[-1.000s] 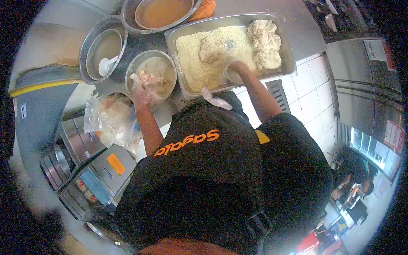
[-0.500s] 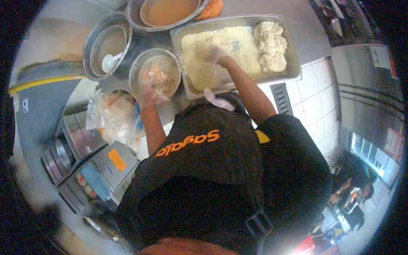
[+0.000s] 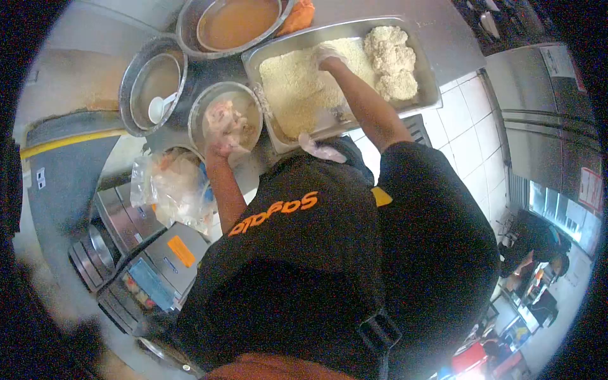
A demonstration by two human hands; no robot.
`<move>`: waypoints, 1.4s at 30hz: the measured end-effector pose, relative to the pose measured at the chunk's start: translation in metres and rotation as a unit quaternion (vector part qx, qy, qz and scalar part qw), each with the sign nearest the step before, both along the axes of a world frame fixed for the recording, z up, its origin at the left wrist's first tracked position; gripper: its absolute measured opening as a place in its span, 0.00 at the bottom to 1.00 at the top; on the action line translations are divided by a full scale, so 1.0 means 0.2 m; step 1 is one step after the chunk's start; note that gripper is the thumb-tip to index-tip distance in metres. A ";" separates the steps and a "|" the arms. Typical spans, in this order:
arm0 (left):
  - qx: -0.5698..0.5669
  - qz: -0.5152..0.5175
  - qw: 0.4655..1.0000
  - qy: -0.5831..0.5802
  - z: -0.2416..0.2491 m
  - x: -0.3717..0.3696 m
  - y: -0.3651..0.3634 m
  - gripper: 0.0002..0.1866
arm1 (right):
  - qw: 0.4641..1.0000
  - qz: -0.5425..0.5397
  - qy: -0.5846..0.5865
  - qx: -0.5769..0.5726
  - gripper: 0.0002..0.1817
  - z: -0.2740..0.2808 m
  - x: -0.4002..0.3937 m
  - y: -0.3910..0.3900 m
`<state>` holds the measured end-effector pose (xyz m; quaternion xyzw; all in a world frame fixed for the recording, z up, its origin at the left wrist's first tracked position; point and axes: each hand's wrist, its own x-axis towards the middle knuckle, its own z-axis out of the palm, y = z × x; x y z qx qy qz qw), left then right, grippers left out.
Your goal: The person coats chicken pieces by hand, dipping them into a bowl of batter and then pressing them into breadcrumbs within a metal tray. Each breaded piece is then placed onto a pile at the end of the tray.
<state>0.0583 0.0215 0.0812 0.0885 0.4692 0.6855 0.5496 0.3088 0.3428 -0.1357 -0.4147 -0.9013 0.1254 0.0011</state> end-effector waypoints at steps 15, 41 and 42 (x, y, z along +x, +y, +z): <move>-0.028 0.054 0.926 0.372 0.12 -0.03 -0.02 0.08 | 0.867 -0.191 0.325 -0.327 0.29 0.93 0.21 -0.59; -0.193 -0.156 0.441 0.863 0.10 -0.23 -0.08 0.12 | 0.907 -0.089 0.233 -0.340 0.16 0.54 0.09 -0.57; -0.157 -0.143 0.454 0.866 0.09 -0.26 -0.09 0.11 | 0.938 -0.062 0.208 -0.270 0.17 0.53 -0.02 -0.56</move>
